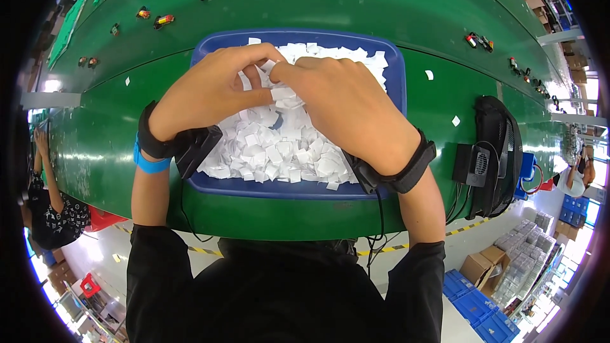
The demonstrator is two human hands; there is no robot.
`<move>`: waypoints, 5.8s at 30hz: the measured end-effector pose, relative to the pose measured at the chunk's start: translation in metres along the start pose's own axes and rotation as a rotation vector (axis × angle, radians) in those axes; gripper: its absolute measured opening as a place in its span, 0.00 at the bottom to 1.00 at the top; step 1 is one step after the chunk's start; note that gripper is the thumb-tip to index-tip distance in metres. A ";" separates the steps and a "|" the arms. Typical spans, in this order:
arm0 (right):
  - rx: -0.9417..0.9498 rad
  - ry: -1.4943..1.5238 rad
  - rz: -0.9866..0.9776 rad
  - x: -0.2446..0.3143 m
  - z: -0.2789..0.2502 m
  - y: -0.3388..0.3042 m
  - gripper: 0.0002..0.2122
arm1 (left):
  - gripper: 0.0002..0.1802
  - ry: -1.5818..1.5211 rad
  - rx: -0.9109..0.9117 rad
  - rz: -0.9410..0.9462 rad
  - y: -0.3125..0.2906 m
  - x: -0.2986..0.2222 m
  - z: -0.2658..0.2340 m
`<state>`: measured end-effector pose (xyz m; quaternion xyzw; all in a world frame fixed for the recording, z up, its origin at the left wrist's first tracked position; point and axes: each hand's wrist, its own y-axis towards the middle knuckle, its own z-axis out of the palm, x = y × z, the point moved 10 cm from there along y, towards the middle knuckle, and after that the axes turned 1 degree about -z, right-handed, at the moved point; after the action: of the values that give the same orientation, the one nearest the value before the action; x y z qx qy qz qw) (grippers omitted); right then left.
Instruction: The person picks up a battery and a circuit board, fits them together, and applies a small white sticker from a tray to the assembly. After smoothing the sticker, the person places the completed unit onto the conveyor belt.
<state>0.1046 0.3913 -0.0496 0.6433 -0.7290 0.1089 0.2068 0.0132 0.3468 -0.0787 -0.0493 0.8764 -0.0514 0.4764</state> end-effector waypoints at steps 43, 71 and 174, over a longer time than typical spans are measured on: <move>-0.051 -0.235 0.145 -0.003 -0.043 -0.024 0.14 | 0.37 0.354 -0.197 0.351 -0.016 -0.044 0.070; -0.040 -0.112 0.047 -0.001 -0.036 -0.024 0.04 | 0.25 0.125 0.038 -0.014 0.005 -0.014 0.035; -0.176 -0.169 0.085 -0.043 -0.068 -0.050 0.04 | 0.09 -0.246 -0.115 0.022 0.039 -0.032 0.021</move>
<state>0.1680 0.4512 -0.0133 0.5981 -0.7772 -0.0015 0.1953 0.0464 0.3887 -0.0686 -0.0730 0.8134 0.0106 0.5771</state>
